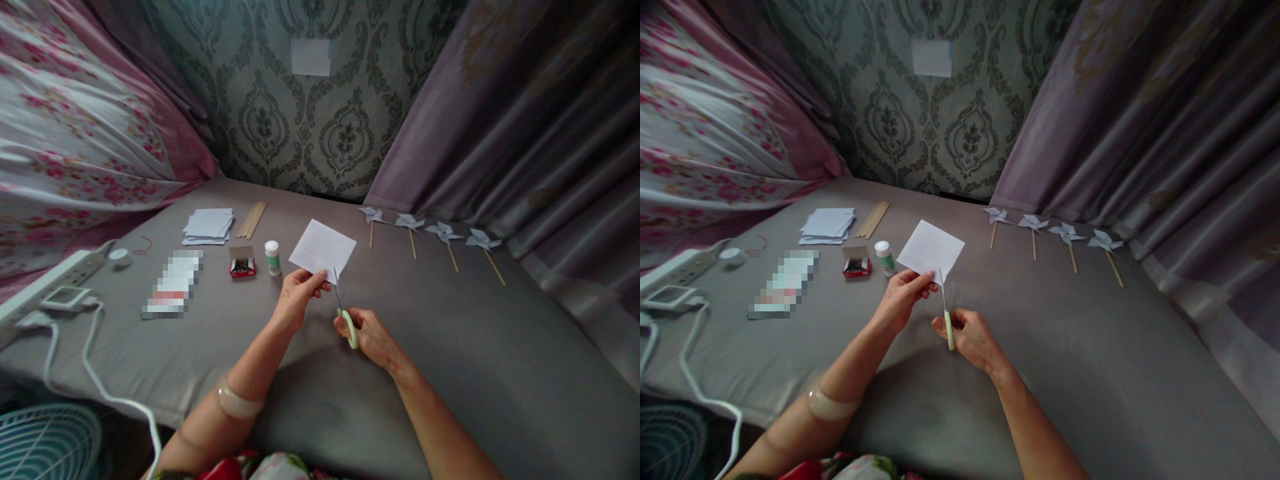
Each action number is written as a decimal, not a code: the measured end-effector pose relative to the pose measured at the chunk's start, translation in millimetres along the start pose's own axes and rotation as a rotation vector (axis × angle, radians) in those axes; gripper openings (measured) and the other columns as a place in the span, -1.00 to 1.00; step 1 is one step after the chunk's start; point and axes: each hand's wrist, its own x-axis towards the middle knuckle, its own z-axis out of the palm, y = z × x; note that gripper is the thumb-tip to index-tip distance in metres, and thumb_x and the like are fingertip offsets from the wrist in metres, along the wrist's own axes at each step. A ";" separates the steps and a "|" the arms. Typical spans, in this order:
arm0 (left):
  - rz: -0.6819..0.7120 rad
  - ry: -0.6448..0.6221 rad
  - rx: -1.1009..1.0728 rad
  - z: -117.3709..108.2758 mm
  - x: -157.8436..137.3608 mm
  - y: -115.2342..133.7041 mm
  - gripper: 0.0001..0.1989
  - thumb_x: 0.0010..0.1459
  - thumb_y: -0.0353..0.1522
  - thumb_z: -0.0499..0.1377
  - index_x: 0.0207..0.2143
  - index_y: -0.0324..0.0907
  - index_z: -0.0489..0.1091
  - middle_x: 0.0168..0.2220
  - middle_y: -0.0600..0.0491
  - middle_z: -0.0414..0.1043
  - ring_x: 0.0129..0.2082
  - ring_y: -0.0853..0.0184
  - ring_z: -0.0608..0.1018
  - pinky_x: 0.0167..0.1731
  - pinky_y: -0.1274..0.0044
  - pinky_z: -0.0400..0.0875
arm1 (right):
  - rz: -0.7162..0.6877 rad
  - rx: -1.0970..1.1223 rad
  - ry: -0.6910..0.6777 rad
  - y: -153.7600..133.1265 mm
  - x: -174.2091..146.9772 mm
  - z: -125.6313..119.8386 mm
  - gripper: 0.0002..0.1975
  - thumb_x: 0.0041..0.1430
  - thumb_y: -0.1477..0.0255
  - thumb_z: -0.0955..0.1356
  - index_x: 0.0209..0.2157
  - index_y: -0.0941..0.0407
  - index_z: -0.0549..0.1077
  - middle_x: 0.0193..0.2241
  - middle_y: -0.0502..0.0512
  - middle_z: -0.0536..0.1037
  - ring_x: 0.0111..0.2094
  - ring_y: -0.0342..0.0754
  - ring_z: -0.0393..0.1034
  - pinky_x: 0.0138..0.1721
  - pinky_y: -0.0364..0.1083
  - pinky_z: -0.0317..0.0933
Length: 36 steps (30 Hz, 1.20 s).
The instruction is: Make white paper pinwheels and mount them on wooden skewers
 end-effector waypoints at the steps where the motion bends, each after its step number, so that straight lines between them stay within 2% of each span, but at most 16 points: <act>1: 0.003 -0.001 -0.003 -0.1 0.1 -0.1 -0.71 -0.20 -0.23 0.37 -0.51 -0.27 0.46 -0.57 0.02 0.45 -0.57 0.45 0.42 -0.55 0.59 0.18 | -0.001 0.006 0.000 0.5 0.1 0.0 -0.47 -0.10 -0.09 0.36 -0.59 0.13 0.29 -0.63 -0.06 0.24 -0.54 -0.18 0.07 -0.51 -0.13 -0.03; 21: 0.018 0.010 -0.008 0.6 -0.7 0.4 -0.70 -0.22 -0.22 0.38 -0.51 -0.26 0.47 -0.57 0.03 0.45 -0.57 0.45 0.41 -0.55 0.59 0.19 | 0.006 0.039 0.059 2.4 0.9 2.6 -0.51 -0.12 -0.02 0.41 -0.61 0.15 0.34 -0.66 -0.06 0.30 -0.57 -0.20 0.09 -0.53 -0.15 0.02; 36: 0.004 0.018 -0.005 0.5 -0.1 1.4 -0.71 -0.22 -0.23 0.38 -0.54 -0.26 0.45 -0.58 0.04 0.44 -0.58 0.46 0.40 -0.55 0.58 0.18 | 0.012 0.058 0.068 6.5 2.1 3.6 -0.52 -0.14 0.00 0.43 -0.62 0.14 0.33 -0.67 -0.10 0.24 -0.58 -0.22 0.03 -0.54 -0.16 -0.01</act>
